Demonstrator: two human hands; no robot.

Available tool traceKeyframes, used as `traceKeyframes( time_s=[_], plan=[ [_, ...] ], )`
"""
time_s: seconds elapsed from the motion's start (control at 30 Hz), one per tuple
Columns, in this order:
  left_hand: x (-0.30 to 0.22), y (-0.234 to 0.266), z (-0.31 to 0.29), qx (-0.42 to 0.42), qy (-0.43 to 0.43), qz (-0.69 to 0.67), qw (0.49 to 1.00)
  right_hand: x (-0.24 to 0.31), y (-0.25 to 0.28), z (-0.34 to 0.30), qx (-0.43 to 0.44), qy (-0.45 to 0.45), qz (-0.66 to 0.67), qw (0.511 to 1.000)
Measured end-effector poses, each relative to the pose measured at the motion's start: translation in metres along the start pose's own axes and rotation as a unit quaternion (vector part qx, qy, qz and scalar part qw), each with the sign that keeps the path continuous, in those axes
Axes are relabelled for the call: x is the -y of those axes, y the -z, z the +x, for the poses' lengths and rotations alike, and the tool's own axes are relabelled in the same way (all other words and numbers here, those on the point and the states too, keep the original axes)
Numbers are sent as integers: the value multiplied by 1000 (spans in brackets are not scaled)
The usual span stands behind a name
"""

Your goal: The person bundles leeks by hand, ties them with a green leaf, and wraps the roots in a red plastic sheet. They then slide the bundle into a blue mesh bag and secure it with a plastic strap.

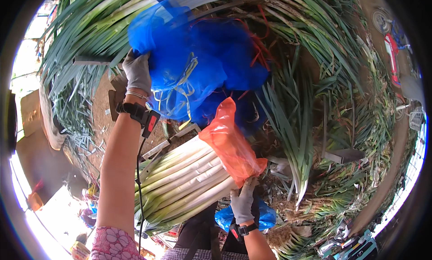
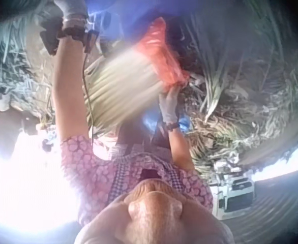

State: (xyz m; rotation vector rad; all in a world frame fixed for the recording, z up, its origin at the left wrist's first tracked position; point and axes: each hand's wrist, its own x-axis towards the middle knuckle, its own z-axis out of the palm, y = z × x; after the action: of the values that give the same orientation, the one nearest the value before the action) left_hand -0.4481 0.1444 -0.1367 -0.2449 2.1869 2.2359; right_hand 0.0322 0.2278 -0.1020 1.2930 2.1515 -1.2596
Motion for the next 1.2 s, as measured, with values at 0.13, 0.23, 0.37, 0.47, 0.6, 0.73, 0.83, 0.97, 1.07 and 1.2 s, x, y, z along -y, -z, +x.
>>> traceKeyframes(
  time_s=[0.13,0.23,0.37,0.47,0.6,0.73,0.83,0.97,1.07,1.2],
  plan=[
    [14,22,5,-18,-42,307,951,-10,10,1,13,49,-47,998],
    [22,83,-2,-54,-28,564,824,32,57,22,163,-15,69,984],
    [30,102,-85,88,-38,524,846,24,111,93,51,-90,25,994],
    [12,129,-180,312,-111,566,755,28,91,175,58,43,212,975],
    [-25,85,-290,412,25,591,693,58,53,282,135,110,111,979],
    [-18,84,-306,353,-10,648,675,103,-11,339,142,142,31,979],
    [-13,76,-309,324,3,640,697,105,-19,369,148,114,16,982],
    [-18,78,-307,313,-9,636,705,107,5,353,140,-14,375,917],
    [-17,79,-308,299,-13,629,718,114,80,325,198,73,603,769],
    [-13,75,-310,304,4,615,727,170,200,252,153,193,610,753]
  ],
)
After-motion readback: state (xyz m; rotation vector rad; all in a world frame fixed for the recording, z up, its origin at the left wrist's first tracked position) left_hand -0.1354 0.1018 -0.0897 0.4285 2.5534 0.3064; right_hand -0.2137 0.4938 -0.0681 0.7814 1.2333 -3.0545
